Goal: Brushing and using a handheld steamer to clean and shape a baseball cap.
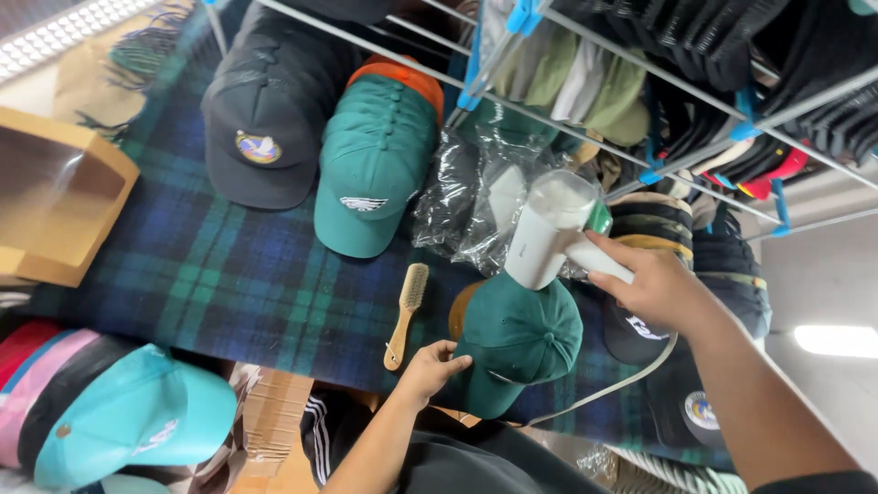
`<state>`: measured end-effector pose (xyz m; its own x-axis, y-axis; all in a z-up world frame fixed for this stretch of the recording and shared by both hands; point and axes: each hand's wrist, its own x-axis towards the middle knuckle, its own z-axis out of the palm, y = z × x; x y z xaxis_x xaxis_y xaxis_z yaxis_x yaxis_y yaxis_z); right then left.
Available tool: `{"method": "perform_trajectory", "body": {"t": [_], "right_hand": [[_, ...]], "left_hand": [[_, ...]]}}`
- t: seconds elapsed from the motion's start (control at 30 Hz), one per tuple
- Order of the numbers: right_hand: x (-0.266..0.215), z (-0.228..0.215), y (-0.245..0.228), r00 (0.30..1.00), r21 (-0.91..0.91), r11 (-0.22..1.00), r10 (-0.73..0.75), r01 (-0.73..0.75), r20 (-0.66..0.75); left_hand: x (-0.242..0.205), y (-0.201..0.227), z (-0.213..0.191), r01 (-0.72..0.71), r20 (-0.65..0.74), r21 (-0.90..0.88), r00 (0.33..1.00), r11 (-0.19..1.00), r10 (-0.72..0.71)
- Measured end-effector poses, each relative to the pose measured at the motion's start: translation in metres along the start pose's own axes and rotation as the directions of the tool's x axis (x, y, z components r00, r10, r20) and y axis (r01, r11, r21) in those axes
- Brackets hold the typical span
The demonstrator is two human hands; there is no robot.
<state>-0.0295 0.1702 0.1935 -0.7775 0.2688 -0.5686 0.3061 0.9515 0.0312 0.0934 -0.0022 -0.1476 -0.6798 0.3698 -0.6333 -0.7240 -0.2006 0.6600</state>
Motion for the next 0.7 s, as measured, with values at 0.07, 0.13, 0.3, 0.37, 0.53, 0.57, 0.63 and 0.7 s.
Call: {"method": "perform_trajectory", "body": {"t": [0.07, 0.13, 0.3, 0.37, 0.53, 0.57, 0.63, 0.7], "right_hand": [[0.013, -0.014, -0.017, 0.993, -0.086, 0.991, -0.098, 0.104, 0.071], [0.031, -0.015, -0.032, 0.97, -0.163, 0.963, -0.19, 0.214, 0.152], [0.029, -0.013, -0.095, 0.853, -0.435, 0.744, -0.363, 0.508, 0.376], [0.043, 0.004, -0.097, 0.778, -0.451, 0.638, -0.455, 0.624, 0.432], [0.044, 0.031, -0.108, 0.669, -0.486, 0.46, -0.53, 0.743, 0.521], [0.043, 0.031, -0.11, 0.686, -0.487, 0.484, -0.505, 0.727, 0.524], [0.044, 0.027, -0.111, 0.7, -0.487, 0.503, -0.494, 0.714, 0.516], [0.047, 0.027, -0.104, 0.766, -0.624, 0.457, -0.487, 0.634, 0.42]], "left_hand": [[-0.007, 0.004, 0.003, -0.01, -0.029, -0.006, 1.0, 1.0, 0.009], [-0.011, 0.002, 0.006, -0.017, -0.063, -0.01, 0.998, 1.0, 0.016], [-0.015, -0.003, 0.01, -0.024, -0.056, -0.154, 0.998, 0.988, 0.015], [-0.016, -0.002, 0.01, -0.008, -0.063, -0.161, 0.998, 0.987, -0.002], [-0.019, -0.006, 0.014, 0.036, -0.095, -0.129, 0.994, 0.991, -0.048], [-0.017, -0.011, 0.016, 0.016, -0.113, -0.13, 0.993, 0.991, -0.031], [-0.015, -0.012, 0.017, -0.016, -0.142, -0.12, 0.99, 0.993, -0.001], [-0.019, -0.012, 0.021, -0.054, -0.149, -0.16, 0.988, 0.986, 0.03]]}}
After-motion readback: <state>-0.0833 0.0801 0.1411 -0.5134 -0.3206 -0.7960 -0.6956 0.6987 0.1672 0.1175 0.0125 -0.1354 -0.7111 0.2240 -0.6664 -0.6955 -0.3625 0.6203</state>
